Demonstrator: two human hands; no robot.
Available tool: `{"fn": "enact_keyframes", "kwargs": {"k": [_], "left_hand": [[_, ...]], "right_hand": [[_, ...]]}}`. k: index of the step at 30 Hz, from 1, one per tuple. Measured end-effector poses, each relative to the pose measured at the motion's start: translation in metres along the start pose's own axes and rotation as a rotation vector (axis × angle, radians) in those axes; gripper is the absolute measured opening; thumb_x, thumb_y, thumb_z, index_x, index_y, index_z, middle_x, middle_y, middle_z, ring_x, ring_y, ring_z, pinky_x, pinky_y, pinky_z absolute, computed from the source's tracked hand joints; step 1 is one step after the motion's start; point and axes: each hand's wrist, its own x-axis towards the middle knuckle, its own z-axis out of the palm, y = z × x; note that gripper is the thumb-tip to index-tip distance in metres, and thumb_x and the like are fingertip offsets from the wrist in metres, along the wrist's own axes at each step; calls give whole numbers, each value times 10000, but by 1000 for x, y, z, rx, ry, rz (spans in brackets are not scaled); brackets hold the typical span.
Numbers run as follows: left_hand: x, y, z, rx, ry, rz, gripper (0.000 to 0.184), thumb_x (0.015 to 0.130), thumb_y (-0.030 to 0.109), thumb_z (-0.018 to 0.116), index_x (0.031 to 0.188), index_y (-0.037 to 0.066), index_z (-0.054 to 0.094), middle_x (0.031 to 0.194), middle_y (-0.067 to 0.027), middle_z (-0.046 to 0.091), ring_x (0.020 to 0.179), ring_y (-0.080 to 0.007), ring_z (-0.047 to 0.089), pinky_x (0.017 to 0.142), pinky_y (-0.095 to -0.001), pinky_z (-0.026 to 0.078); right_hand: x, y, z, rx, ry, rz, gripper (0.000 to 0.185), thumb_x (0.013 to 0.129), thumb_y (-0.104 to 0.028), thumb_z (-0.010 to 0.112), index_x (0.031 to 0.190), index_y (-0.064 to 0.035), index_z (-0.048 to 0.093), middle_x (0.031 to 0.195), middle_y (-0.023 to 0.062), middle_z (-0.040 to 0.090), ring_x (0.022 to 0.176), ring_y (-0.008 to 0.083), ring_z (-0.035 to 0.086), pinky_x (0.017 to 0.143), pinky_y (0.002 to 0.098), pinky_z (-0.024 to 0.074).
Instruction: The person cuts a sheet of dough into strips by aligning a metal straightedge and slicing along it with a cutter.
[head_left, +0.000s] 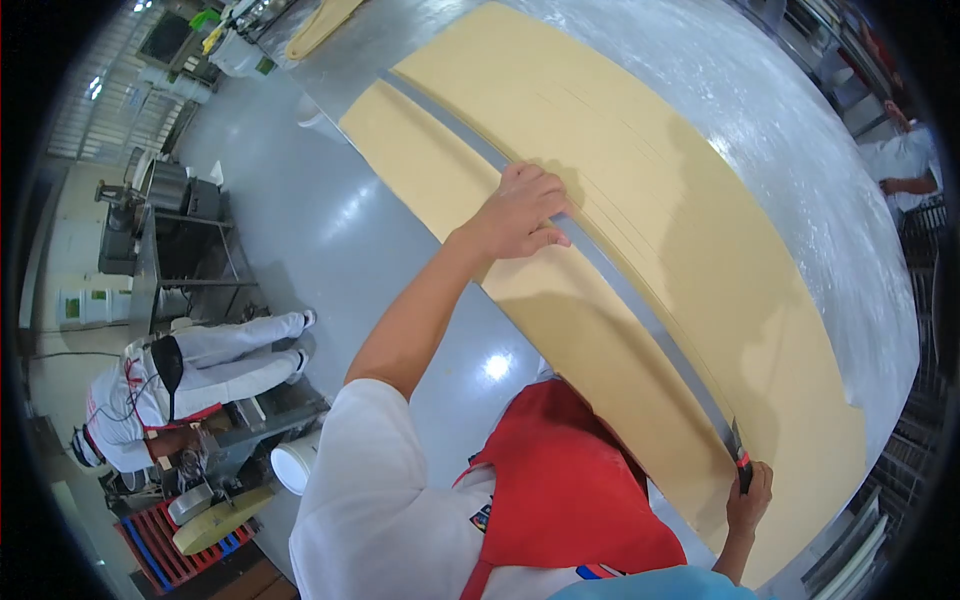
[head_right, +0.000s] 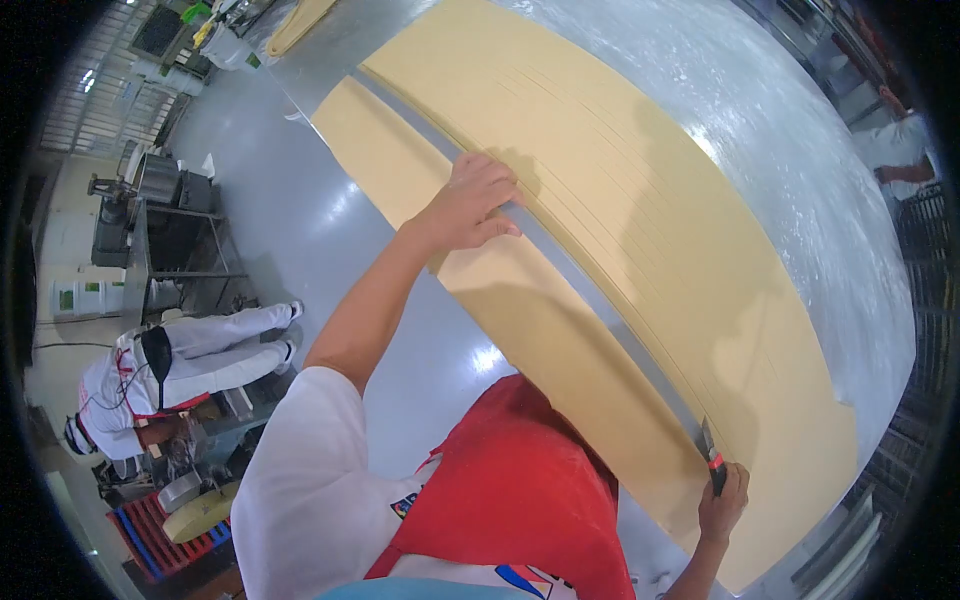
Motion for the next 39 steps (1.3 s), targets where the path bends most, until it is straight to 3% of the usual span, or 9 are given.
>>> {"fn": "enact_keyframes", "kwargs": {"k": [11,14,33,36,38,39], "left_hand": [[-6,-1,8,-18,157,28,395,831,493,786,1034,165,700,1063,-44,586,1033,-281,521,997,-450,315],[-7,-4,9,-34,185,48,405,833,505,780,1035,163,700,1058,-47,584,1024,-278,522,977,-439,321],[-16,20,1,-27,117,5,373,812,446,814,1021,154,714,1062,-35,617,1064,-290,541,1016,-464,347],[-38,60,-10,-83,108,-43,480,780,443,848,1142,159,712,1202,-71,607,1181,-333,515,1085,-491,346],[-55,87,-25,0,158,-346,763,761,492,864,1361,88,621,1437,-163,511,1386,-427,400,1204,-512,283],[-60,88,-20,3,152,-332,763,761,492,864,1361,88,621,1437,-163,511,1386,-427,400,1204,-512,283]], "right_hand": [[6,2,0,-20,-4,-19,403,806,47,689,1198,8,606,1159,246,627,1064,469,632,894,529,537],[9,-8,-4,-21,-19,-3,350,863,-11,708,1194,24,600,1123,246,628,1047,469,621,890,519,529],[-12,-19,-19,-11,-43,24,380,810,49,665,1183,-7,619,1136,224,619,1037,451,637,856,514,538],[-56,-18,-35,-19,-9,-1,407,789,62,657,1187,-12,619,1152,220,623,1044,449,643,854,512,544],[-72,-25,-30,-18,-6,5,419,778,70,652,1187,-14,619,1162,218,626,1050,446,646,853,512,547],[-79,-25,-26,-32,-19,36,433,764,59,660,1188,-22,623,1169,210,629,1058,442,649,859,515,548]]}}
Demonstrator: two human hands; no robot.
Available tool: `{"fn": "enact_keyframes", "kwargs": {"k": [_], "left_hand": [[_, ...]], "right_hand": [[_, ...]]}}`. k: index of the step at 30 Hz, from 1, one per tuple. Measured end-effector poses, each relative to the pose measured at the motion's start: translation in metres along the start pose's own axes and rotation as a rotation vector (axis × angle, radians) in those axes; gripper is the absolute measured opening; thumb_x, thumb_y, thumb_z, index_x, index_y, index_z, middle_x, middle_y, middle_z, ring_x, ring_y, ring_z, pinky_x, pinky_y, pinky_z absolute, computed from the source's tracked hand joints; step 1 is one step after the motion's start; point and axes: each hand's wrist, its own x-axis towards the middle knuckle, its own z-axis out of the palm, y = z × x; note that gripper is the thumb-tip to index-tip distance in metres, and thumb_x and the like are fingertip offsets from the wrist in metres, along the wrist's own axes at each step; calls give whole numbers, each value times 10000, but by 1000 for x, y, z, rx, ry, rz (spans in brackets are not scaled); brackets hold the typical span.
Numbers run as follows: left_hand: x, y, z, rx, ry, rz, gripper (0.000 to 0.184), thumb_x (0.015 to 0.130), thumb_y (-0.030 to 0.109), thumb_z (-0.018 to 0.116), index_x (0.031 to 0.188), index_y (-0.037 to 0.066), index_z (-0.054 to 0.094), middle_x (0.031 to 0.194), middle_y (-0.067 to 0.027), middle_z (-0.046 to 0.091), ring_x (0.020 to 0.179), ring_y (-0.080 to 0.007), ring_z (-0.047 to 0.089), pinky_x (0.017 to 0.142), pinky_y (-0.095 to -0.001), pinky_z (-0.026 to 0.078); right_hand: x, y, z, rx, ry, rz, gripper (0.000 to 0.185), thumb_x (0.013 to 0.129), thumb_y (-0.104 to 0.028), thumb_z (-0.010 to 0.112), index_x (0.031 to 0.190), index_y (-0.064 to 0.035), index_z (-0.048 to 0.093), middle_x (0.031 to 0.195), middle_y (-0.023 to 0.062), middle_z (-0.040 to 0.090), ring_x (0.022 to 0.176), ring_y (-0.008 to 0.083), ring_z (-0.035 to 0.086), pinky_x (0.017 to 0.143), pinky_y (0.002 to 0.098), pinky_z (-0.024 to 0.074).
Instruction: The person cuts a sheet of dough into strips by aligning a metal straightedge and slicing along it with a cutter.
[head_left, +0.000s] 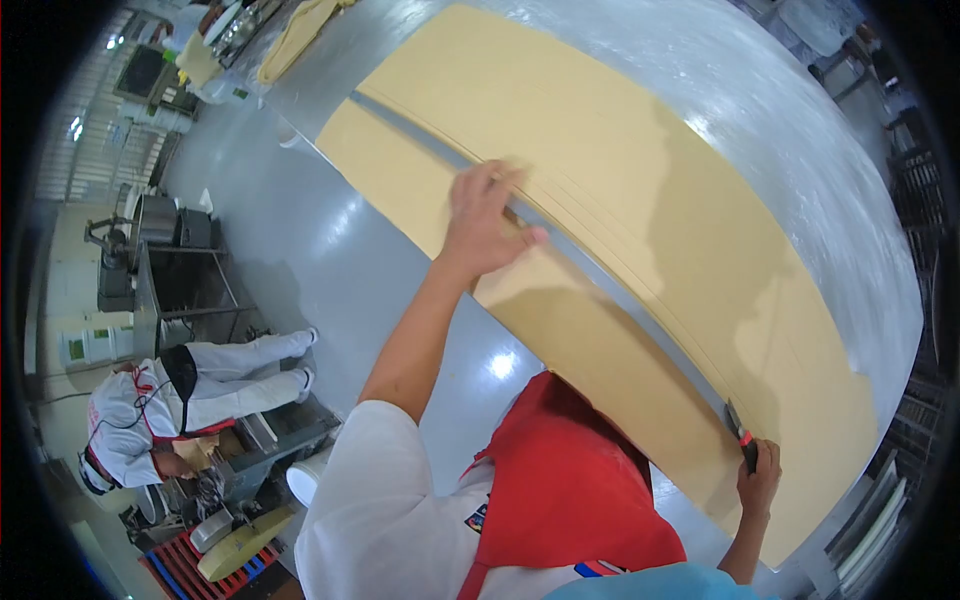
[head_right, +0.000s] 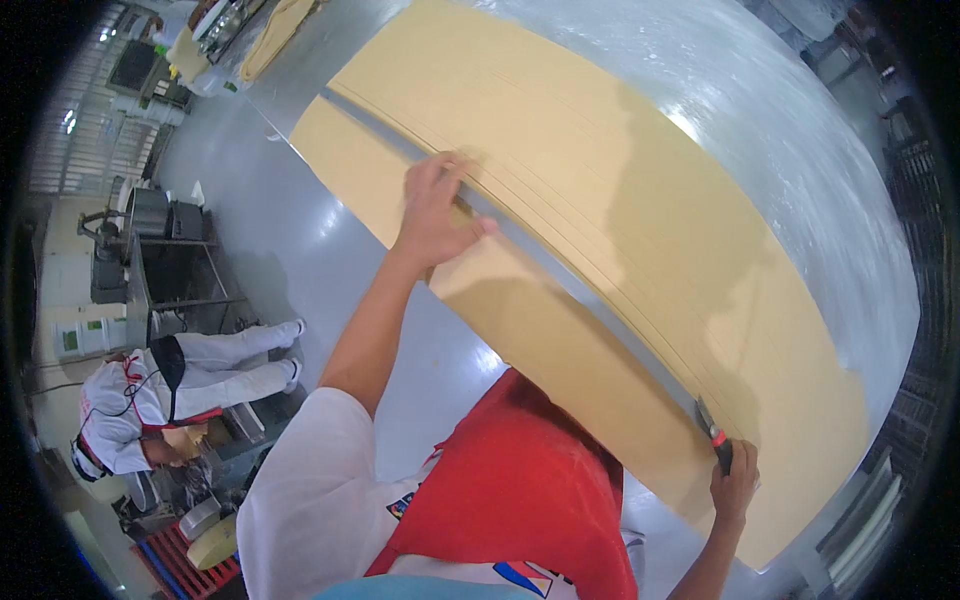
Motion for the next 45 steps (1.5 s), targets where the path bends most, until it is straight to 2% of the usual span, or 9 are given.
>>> {"fn": "enact_keyframes", "kwargs": {"k": [2,5,10,11,13,21,22,24,45], "left_hand": [[-15,3,9,331,188,-267,989,781,549,833,1484,-39,459,1542,-294,370,1438,-481,315,1231,-539,245],[-31,18,-2,431,6,-414,1140,839,676,720,1543,-123,315,1636,-337,244,1535,-484,192,1274,-510,180],[-2,61,-32,207,-273,-508,973,795,577,804,1396,-133,520,1495,-350,476,1436,-465,400,1232,-511,269],[-12,-28,2,392,-148,-353,960,833,568,790,1452,-101,488,1521,-334,459,1435,-462,400,1230,-509,265],[-6,-51,-1,220,-212,-256,937,883,532,766,1515,-76,434,1568,-303,425,1457,-450,380,1243,-500,241],[-89,27,-33,346,-360,-450,1188,831,664,773,1481,-232,338,1589,-412,301,1534,-448,277,1264,-457,202],[35,13,2,357,-428,-447,1188,831,664,773,1481,-232,338,1589,-412,301,1534,-448,277,1264,-457,202],[48,29,13,146,-536,-496,1270,814,703,764,1509,-236,266,1625,-403,232,1570,-429,205,1278,-426,177],[35,15,7,401,-458,-484,1237,845,717,722,1503,-235,287,1626,-384,256,1568,-424,208,1277,-418,182]], "right_hand": [[-16,4,1,-3,-8,44,447,750,49,668,1188,-29,626,1176,202,632,1066,437,652,866,519,548],[-40,18,6,-79,-61,47,481,730,-23,722,1200,-60,630,1189,176,637,1065,424,656,872,521,545],[-35,11,-17,-56,-140,105,424,750,-145,782,1142,-90,630,1087,134,655,1057,369,641,866,504,510],[-28,2,-34,15,-156,46,298,775,-143,748,1046,-81,641,1001,135,647,991,377,653,826,504,520],[-38,21,-22,-45,-148,18,200,762,-137,717,927,-100,611,947,98,630,932,339,656,762,474,529],[-143,32,14,-27,87,-121,185,778,-159,695,941,-89,641,896,61,625,851,271,674,726,420,553],[-35,60,-2,6,77,-108,171,788,-158,687,941,-91,649,894,56,623,844,263,673,726,416,555],[-20,77,-1,22,110,-133,159,798,-158,679,941,-93,657,892,52,622,837,255,672,725,411,557],[-25,67,-16,73,-21,-82,88,854,-130,619,915,-77,654,979,75,648,946,270,688,792,427,566]]}}
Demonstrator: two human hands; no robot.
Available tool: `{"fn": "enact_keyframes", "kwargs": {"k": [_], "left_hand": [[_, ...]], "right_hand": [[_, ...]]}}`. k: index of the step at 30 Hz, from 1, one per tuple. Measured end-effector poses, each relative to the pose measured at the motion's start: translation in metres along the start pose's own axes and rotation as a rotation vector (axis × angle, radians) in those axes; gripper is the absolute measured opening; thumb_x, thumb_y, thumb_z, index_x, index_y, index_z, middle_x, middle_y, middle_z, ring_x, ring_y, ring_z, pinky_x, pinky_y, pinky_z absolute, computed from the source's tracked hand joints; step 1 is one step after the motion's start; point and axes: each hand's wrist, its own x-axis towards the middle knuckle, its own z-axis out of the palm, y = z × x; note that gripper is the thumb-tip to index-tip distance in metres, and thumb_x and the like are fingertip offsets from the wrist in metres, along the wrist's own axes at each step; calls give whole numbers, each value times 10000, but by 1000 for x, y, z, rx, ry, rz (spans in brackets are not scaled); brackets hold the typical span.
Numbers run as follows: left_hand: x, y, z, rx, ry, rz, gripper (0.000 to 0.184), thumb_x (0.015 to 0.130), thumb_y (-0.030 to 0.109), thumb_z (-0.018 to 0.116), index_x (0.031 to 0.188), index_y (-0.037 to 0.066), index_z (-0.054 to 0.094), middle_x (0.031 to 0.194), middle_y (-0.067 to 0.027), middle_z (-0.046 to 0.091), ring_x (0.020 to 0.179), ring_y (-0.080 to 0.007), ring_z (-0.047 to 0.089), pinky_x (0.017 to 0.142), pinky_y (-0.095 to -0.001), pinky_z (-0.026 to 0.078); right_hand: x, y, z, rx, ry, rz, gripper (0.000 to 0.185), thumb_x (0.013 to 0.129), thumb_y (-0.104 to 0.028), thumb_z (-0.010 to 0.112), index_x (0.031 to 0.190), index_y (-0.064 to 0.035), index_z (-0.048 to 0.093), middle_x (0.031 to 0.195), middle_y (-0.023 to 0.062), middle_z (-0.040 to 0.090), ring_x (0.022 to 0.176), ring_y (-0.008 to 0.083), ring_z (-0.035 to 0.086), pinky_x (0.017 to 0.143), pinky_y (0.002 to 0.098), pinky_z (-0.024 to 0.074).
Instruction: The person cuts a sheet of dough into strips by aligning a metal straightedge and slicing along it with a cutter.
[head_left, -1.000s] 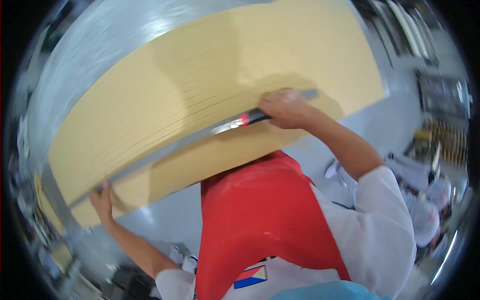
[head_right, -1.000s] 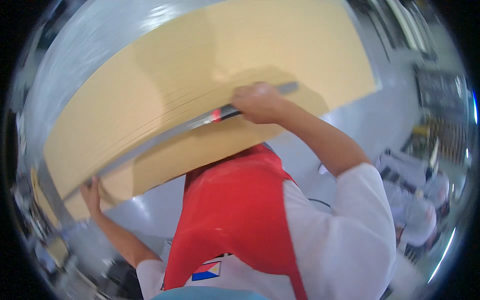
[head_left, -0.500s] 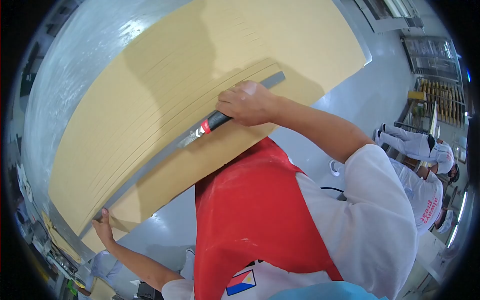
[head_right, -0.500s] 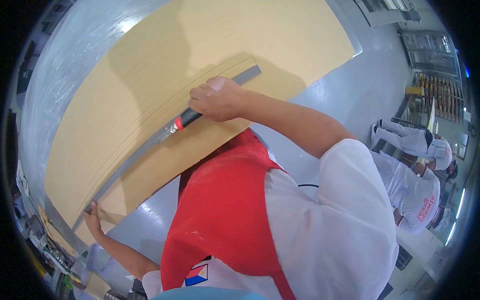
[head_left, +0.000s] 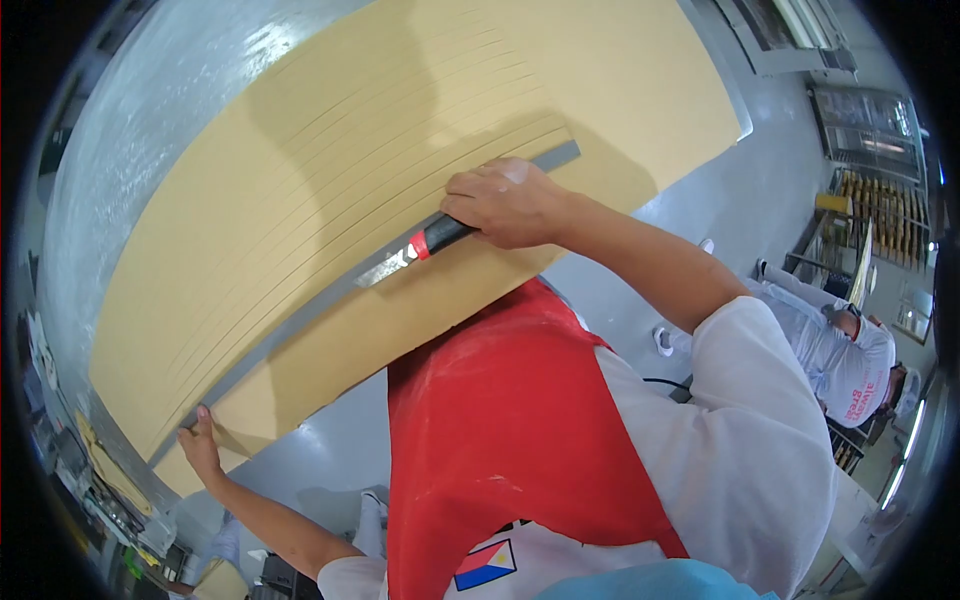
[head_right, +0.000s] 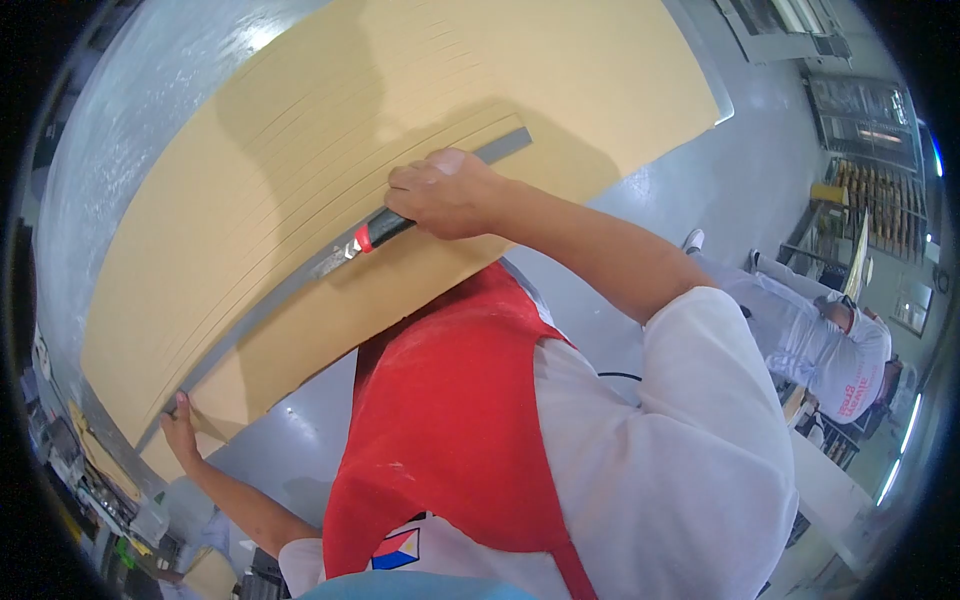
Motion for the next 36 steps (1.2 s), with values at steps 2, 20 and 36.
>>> {"fn": "enact_keyframes", "kwargs": {"k": [2,20,36], "left_hand": [[-4,7,1,-8,-5,4,1216,834,714,734,1475,-240,338,1606,-394,287,1552,-436,246,1268,-423,208],[0,36,7,261,102,-36,1068,580,891,743,1128,-26,767,1372,-265,630,1399,-421,471,1111,-522,414],[21,13,-25,105,-16,-19,1202,722,788,695,1456,-142,490,1564,-361,389,1495,-551,237,1216,-661,170]], "right_hand": [[-3,2,3,36,65,-18,268,775,-110,725,1030,-103,643,988,53,624,897,276,672,770,420,553],[103,-52,-7,291,-49,-28,273,802,-110,741,1064,-41,707,850,146,644,807,376,649,722,424,517],[617,-584,182,111,-246,-613,505,951,-81,527,1448,-97,439,1129,285,695,1083,457,675,905,550,535]]}}
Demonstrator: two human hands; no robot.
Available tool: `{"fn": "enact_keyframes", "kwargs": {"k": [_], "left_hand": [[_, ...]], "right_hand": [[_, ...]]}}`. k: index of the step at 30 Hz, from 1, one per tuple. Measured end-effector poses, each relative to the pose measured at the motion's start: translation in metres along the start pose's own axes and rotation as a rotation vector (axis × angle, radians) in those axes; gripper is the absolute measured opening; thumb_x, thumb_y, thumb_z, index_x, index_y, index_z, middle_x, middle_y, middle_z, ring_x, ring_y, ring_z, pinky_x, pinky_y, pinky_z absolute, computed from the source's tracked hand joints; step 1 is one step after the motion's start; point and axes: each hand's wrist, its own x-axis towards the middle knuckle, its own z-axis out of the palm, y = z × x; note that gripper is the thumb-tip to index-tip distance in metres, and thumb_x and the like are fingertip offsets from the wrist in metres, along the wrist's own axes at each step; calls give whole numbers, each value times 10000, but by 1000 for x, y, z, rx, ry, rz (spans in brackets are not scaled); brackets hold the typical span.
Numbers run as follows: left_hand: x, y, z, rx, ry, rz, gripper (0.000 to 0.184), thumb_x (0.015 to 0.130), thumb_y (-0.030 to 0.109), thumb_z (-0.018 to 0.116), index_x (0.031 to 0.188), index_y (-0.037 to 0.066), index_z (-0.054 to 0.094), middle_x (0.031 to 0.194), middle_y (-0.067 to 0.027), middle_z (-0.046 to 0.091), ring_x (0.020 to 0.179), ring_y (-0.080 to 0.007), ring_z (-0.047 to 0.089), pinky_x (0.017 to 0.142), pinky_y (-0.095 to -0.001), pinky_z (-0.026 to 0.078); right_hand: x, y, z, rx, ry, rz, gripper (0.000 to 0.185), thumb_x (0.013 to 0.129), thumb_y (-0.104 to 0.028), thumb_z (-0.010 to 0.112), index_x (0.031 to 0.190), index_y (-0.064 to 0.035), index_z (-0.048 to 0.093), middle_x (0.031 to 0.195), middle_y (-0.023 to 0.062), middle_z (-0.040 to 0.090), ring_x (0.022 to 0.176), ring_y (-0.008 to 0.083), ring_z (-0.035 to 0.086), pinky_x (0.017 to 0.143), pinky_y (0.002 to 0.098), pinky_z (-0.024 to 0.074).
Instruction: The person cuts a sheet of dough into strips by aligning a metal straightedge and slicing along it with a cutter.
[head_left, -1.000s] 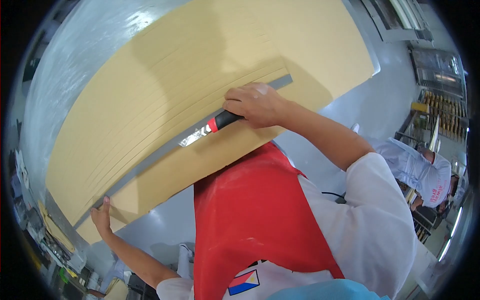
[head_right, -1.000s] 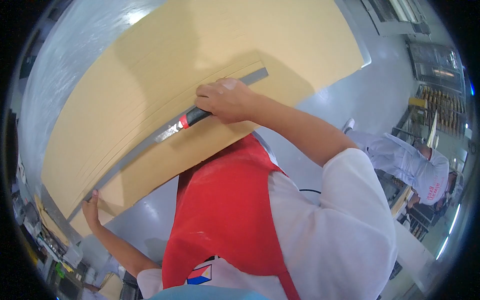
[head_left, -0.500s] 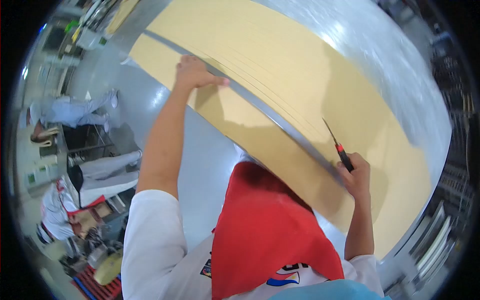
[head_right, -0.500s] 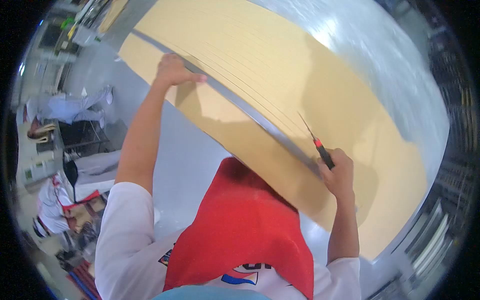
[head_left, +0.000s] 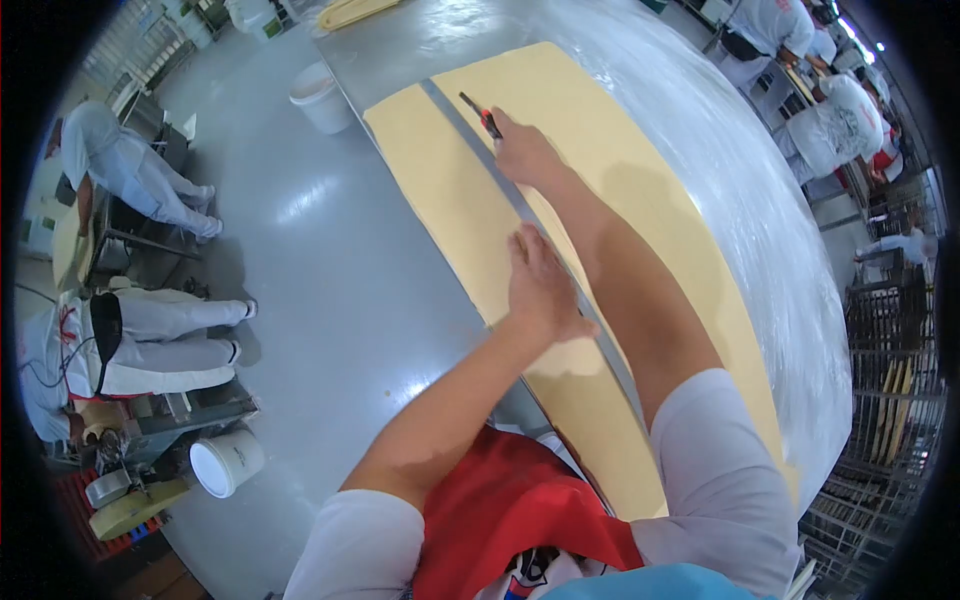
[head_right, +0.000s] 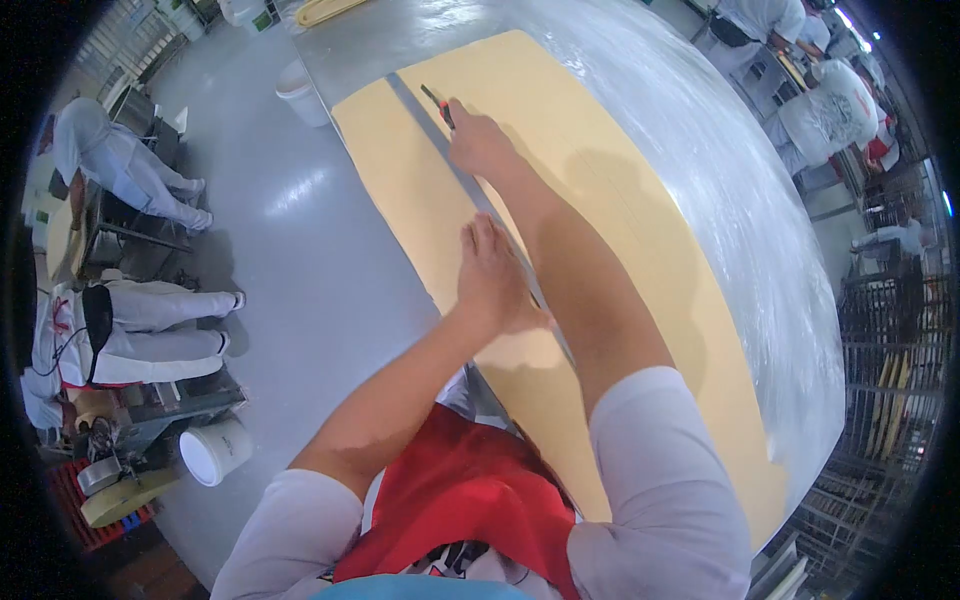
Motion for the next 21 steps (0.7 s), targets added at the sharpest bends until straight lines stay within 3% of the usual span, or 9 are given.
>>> {"fn": "enact_keyframes", "kwargs": {"k": [1,4,7,13,15,16,18,19,21], "left_hand": [[5,-2,8,-8,-2,-6,1202,722,788,695,1456,-142,490,1564,-361,389,1495,-551,237,1216,-661,170],[13,4,41,-88,252,-15,1190,769,811,633,1482,-128,467,1569,-373,369,1489,-563,232,1222,-653,185],[20,3,49,-138,325,-4,1176,783,833,599,1475,-111,491,1558,-383,373,1485,-566,234,1228,-641,193],[10,-8,21,-9,86,21,1159,801,827,585,1454,-126,507,1567,-371,370,1494,-545,232,1236,-625,195],[9,-8,21,-48,108,18,1165,802,828,583,1459,-130,499,1578,-357,364,1494,-548,227,1244,-618,187],[11,-6,23,-47,106,19,1165,802,828,583,1459,-130,499,1578,-357,364,1494,-548,227,1244,-618,187],[14,-1,30,21,105,-20,1167,796,830,588,1461,-124,503,1587,-345,361,1492,-550,228,1251,-612,181],[12,-2,30,28,98,-20,1167,796,830,588,1461,-124,503,1587,-345,361,1492,-550,228,1251,-612,181],[9,-3,29,20,99,12,1187,792,826,597,1474,-137,474,1593,-344,354,1490,-551,230,1256,-608,176]], "right_hand": [[28,-7,7,-3,-8,-5,505,951,-81,527,1448,-97,439,1129,285,695,1083,457,675,905,550,535],[73,-19,21,-56,23,37,524,944,-68,522,1461,-96,440,1195,264,691,1145,428,668,934,531,550],[99,-24,26,-63,92,-55,580,989,-124,498,1559,-83,401,1160,272,708,1043,443,696,911,533,548],[122,-31,21,-145,-47,-33,622,956,-86,491,1569,-66,393,1169,245,713,1036,409,706,895,501,561],[128,-30,21,-131,-29,-117,557,924,-59,487,1481,-40,485,1099,257,720,920,393,731,768,488,586],[132,-35,16,-130,-29,-115,557,924,-59,487,1481,-40,485,1099,257,720,920,393,731,768,488,586],[140,-58,-5,-197,-213,-11,355,909,-40,467,1238,13,591,950,242,710,716,353,709,599,475,558],[144,-66,-12,-186,-213,-10,355,909,-40,467,1238,13,591,950,242,710,716,353,709,599,475,558],[149,-76,-23,-224,-366,35,178,900,-25,455,1019,17,581,832,202,662,578,283,629,491,440,497]]}}
